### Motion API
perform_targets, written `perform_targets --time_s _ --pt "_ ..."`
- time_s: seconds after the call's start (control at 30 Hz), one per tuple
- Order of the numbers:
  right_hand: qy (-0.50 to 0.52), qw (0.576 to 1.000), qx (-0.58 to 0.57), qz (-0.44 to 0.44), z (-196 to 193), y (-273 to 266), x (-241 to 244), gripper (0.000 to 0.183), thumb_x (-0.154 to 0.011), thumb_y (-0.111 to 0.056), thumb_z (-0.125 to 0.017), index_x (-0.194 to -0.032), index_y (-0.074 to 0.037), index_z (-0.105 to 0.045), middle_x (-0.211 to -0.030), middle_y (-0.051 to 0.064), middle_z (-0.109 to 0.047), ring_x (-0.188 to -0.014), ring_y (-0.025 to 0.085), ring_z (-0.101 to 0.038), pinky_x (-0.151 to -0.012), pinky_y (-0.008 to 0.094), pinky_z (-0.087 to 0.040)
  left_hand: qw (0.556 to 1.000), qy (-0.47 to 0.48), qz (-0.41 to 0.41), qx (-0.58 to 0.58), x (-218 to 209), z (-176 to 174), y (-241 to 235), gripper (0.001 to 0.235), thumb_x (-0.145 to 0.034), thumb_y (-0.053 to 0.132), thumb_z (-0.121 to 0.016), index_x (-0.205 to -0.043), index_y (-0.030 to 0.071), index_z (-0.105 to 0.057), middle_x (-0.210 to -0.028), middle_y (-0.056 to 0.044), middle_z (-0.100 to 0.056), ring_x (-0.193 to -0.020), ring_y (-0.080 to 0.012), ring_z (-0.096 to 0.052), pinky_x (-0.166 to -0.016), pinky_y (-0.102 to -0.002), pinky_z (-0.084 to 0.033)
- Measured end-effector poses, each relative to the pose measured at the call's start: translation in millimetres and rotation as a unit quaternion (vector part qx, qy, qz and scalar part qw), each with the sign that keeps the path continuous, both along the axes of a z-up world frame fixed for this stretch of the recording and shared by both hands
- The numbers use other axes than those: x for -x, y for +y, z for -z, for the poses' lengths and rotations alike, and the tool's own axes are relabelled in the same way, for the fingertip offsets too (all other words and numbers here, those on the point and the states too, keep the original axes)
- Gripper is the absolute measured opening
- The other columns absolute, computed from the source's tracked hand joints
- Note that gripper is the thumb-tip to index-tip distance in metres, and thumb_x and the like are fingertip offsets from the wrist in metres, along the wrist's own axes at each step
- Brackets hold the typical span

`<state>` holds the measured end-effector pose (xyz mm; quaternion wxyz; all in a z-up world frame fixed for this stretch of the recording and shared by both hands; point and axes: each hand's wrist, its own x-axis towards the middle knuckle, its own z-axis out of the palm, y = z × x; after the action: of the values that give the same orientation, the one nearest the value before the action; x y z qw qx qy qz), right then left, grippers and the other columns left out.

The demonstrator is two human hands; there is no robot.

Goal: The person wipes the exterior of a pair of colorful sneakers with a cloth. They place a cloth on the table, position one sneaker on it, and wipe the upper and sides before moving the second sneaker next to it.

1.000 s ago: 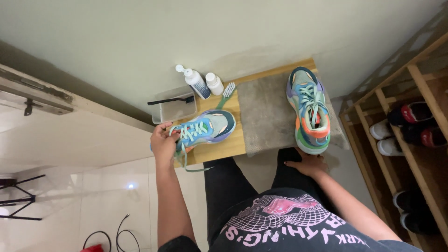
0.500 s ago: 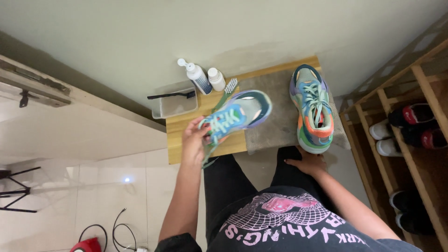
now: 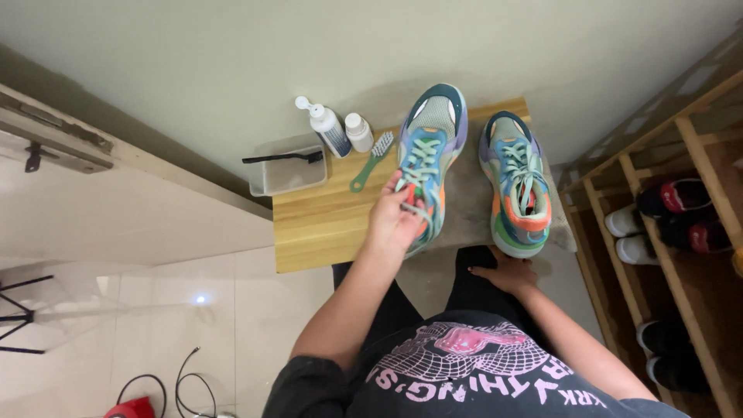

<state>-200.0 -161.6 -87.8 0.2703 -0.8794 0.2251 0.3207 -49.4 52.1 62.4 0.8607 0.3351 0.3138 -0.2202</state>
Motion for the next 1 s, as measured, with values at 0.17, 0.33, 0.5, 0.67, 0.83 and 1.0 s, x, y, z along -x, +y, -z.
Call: perform_targets --time_s 0.17,0.33,0.5,0.67,0.83,1.0 --pt "-0.001 1.000 0.002 -0.028 -19 5 -2 0.114 -0.072 -0.092 -0.055 -0.165 -0.033 -0.027 -0.163 0.021 -0.040 -0.145 0.045 -0.040 -0.124 0.051 -0.019 0.992 0.065 -0.076 0.073 -35 69 -54 0.040 -0.090 0.000 -0.066 -0.109 0.035 -0.071 -0.111 -0.001 -0.058 -0.097 -0.0205 -0.059 -0.080 -0.030 -0.051" --pt "-0.017 1.000 0.000 -0.018 3 1 -4 0.117 -0.069 -0.098 -0.054 -0.163 -0.030 -0.034 -0.162 0.020 -0.041 -0.147 0.042 -0.041 -0.125 0.050 -0.020 0.981 0.073 -0.128 0.129 -40 98 -96 0.046 -0.085 0.003 -0.071 -0.120 0.032 -0.065 -0.117 -0.003 -0.050 -0.106 -0.0210 -0.056 -0.096 -0.033 -0.050" --pt "-0.031 0.999 0.001 -0.014 9 -1 -6 0.114 -0.071 -0.094 -0.060 -0.163 -0.030 -0.035 -0.165 0.017 -0.038 -0.150 0.041 -0.036 -0.125 0.051 -0.021 0.952 0.088 -0.215 0.199 -37 126 -128 0.046 -0.081 0.008 -0.076 -0.120 0.030 -0.065 -0.116 -0.003 -0.052 -0.106 -0.0210 -0.059 -0.098 -0.035 -0.052" --pt "-0.016 1.000 -0.010 -0.006 -27 8 -10 0.110 -0.075 -0.092 -0.059 -0.162 -0.028 -0.037 -0.166 0.015 -0.036 -0.152 0.039 -0.034 -0.125 0.048 -0.026 0.943 0.118 -0.219 0.219 -16 90 -127 0.040 -0.077 0.009 -0.078 -0.111 0.024 -0.061 -0.111 -0.001 -0.051 -0.103 -0.0164 -0.058 -0.104 -0.033 -0.050" --pt "-0.013 0.999 -0.028 0.020 -27 10 -14 0.117 -0.069 -0.094 -0.063 -0.163 -0.029 -0.035 -0.166 0.015 -0.037 -0.151 0.038 -0.035 -0.124 0.049 -0.029 0.934 0.133 -0.224 0.244 -13 80 -121 0.038 -0.076 0.008 -0.074 -0.111 0.021 -0.065 -0.108 -0.002 -0.052 -0.100 -0.0187 -0.060 -0.101 -0.036 -0.054" --pt "-0.004 0.999 -0.033 0.033 -29 10 -16 0.117 -0.070 -0.094 -0.065 -0.163 -0.029 -0.035 -0.166 0.013 -0.036 -0.152 0.036 -0.034 -0.123 0.049 -0.029 0.930 0.129 -0.226 0.259 -12 72 -124 0.033 -0.076 0.008 -0.071 -0.106 0.017 -0.065 -0.104 -0.002 -0.053 -0.096 -0.0183 -0.061 -0.098 -0.037 -0.057"
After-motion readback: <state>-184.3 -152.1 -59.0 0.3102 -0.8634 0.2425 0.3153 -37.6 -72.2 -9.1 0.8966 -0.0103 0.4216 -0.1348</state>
